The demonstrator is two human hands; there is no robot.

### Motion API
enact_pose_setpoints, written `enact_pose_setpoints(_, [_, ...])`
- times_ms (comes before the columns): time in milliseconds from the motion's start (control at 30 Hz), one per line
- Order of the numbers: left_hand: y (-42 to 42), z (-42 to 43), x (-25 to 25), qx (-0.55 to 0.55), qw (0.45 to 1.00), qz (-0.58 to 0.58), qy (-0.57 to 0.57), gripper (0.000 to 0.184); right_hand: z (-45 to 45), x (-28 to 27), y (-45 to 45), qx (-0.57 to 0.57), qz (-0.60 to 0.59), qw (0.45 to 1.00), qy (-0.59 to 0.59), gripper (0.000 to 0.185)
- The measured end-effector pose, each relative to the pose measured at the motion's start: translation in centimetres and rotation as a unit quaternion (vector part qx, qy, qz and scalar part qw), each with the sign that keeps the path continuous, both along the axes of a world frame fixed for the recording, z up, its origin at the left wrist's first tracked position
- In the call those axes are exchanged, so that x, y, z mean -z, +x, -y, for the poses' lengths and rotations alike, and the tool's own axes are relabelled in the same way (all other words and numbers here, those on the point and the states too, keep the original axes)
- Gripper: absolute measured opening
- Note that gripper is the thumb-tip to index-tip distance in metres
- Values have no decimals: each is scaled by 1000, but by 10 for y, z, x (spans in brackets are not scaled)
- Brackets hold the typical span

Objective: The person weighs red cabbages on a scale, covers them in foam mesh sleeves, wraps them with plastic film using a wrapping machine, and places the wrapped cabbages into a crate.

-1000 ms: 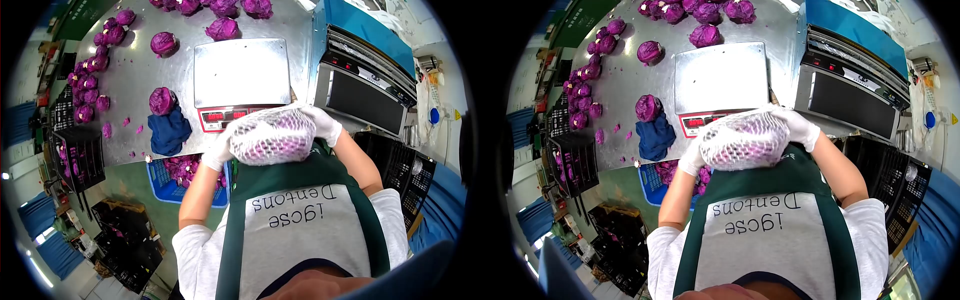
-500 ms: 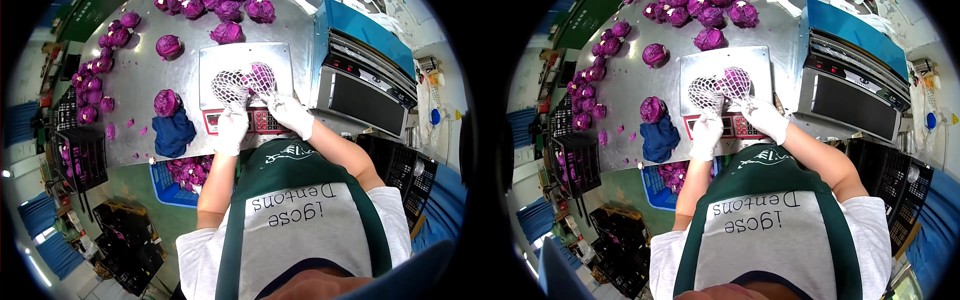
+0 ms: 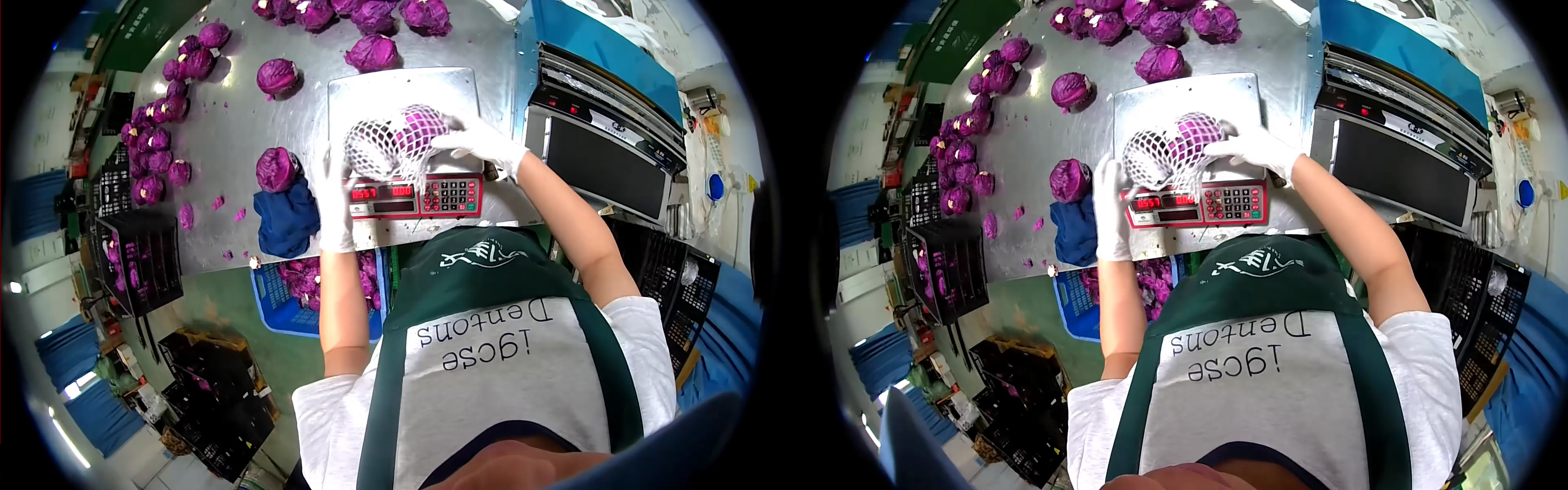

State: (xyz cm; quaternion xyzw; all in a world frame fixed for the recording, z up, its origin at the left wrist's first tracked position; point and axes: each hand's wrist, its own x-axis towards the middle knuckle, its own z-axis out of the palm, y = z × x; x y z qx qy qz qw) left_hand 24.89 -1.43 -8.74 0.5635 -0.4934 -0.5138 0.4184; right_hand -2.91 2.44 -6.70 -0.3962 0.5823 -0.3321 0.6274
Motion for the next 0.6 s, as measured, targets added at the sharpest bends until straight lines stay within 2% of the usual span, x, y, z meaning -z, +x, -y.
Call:
enact_pose_setpoints(33, [-11,6,23,3,997,40,-62,46,5,-9,0,-36,25,998,42,89])
enact_pose_setpoints(67, [-29,11,28,2,989,83,-124,49,6,-4,4,-47,31,998,27,93])
enact_pose_setpoints(100, [-37,8,30,-3,998,-26,-61,48,-1,0,3,-44,52,998,0,91])
enact_pose_setpoints(167, [-52,2,-1,14,997,-69,-9,47,-17,-7,3,-16,-10,994,-109,89])
enact_pose_setpoints(200, [-65,1,-2,-6,988,-154,33,44,-26,-11,0,7,-35,988,-150,88])
enact_pose_setpoints(233, [-81,-4,-25,29,989,-144,0,43,-31,-5,-6,38,4,986,-161,86])
enact_pose_setpoints(267, [-99,0,-26,34,987,-159,-16,43,-35,0,-12,67,43,982,-174,85])
enact_pose_setpoints(300, [-117,8,-28,38,984,-171,-33,42,-37,14,-22,92,130,970,-181,83])
enact_pose_setpoints(333, [-135,23,-25,64,984,-149,-70,43,-45,-17,-38,138,110,970,-165,84])
enact_pose_setpoints(367, [-165,33,-35,86,982,-127,-109,43,-51,-28,-55,192,93,955,-207,85])
enact_pose_setpoints(467, [-264,56,-70,184,954,-199,-128,49,-61,-61,-127,227,-155,927,-255,87])
enact_pose_setpoints(500, [-305,63,-78,227,931,-259,-123,46,-61,-62,-155,235,-110,937,-232,86])
enact_pose_setpoints(567, [-379,72,-95,291,927,-198,-130,43,-71,-81,-206,272,-198,913,-231,83])
enact_pose_setpoints(600, [-418,74,-101,313,922,-177,-140,42,-71,-75,-231,295,-144,917,-228,82])
